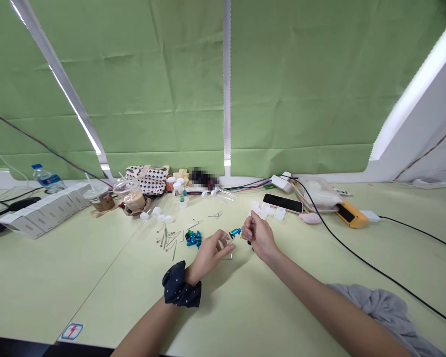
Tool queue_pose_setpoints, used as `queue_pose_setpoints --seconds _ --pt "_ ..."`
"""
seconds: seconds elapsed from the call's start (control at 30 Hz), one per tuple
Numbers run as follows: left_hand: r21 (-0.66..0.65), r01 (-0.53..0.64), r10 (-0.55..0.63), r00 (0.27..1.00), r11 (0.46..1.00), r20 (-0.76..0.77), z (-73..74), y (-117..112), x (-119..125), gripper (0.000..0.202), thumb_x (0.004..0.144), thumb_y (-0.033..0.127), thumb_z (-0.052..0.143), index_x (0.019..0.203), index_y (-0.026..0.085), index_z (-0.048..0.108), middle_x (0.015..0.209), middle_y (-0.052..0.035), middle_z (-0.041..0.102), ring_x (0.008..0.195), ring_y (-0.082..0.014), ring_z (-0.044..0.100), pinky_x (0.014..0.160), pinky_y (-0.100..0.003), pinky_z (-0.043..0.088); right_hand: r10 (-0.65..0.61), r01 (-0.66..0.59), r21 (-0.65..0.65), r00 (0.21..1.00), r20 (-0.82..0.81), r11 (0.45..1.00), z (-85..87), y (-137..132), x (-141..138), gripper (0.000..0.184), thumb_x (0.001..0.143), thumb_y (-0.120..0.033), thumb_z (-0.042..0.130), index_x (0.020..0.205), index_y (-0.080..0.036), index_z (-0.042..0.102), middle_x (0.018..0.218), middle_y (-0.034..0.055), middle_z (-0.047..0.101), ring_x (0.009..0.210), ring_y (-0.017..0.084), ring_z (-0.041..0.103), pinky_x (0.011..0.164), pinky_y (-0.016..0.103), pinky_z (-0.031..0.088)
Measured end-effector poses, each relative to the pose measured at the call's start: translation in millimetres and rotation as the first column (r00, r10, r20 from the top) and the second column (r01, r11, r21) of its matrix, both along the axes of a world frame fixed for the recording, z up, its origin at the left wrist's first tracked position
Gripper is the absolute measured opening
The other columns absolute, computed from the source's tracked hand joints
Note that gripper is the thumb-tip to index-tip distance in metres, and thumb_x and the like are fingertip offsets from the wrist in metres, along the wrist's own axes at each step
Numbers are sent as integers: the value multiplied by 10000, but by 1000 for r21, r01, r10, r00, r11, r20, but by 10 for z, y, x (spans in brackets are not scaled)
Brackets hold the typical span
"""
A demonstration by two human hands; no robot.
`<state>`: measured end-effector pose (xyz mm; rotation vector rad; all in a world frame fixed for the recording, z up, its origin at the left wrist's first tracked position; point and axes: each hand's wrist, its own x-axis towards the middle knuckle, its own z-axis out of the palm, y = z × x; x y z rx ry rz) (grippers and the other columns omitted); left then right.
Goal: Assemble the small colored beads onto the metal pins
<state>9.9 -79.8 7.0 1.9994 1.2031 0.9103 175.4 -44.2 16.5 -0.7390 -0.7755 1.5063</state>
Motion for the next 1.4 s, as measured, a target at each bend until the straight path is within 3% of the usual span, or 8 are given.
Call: queue_pose_setpoints --seconds 0.27,0.37,0.5,0.63,0.73,0.9,1.27,1.4 --pt "-33 69 -72 993 997 -96 -12 -45 49 276 808 463 496 832 191 459 627 36 530 521 -111 468 514 -218 325 -128 63 196 931 342 979 21 -76 -70 569 816 -542 442 401 -158 511 393 1 429 409 79 345 428 236 247" --pt "-32 90 -93 989 995 -112 15 -70 76 283 804 463 501 817 184 459 599 44 479 537 -111 437 511 -220 298 -101 -9 267 914 393 964 22 -126 -103 600 841 -536 397 380 -167 504 408 12 454 440 92 388 461 238 294" --pt "-90 200 -200 980 976 6 70 -130 121 292 801 456 510 831 167 479 702 15 493 595 -105 434 541 -220 331 -53 -99 305 890 453 947 -38 -178 -140 578 841 -509 424 373 -170 449 381 -15 404 399 81 378 471 237 317" --pt "-255 333 -287 937 908 201 68 -160 140 301 818 457 486 854 159 464 691 22 452 499 -68 404 470 -200 320 -119 -48 320 869 481 946 -72 -153 -107 522 809 -469 506 395 -167 404 389 -41 359 383 65 331 437 227 279" --pt "-270 369 -280 907 889 315 50 -130 109 282 831 434 482 856 154 460 697 18 454 477 -55 419 468 -199 320 8 -178 301 871 490 937 -2 -98 -17 460 782 -457 547 446 -158 452 418 -44 385 397 60 325 418 217 255" --pt "-244 418 -283 851 875 442 80 -57 20 276 853 423 452 882 149 467 687 19 465 460 -52 436 485 -206 337 331 -512 245 784 525 823 179 -18 153 243 706 -373 670 702 -146 583 522 -36 509 447 72 440 455 214 346" --pt "-261 394 -211 823 881 528 55 -35 -1 332 853 487 413 950 169 415 712 13 508 456 -61 463 474 -205 360 433 -596 195 736 521 779 175 -14 176 315 647 -324 719 858 -136 578 647 10 622 517 114 575 514 260 481" --pt "-302 400 -214 840 865 498 52 -29 -18 308 864 476 397 954 181 389 720 15 513 450 -54 465 480 -202 360 391 -558 190 748 536 808 239 12 255 280 644 -307 722 811 -121 596 600 0 606 495 101 554 507 247 473"
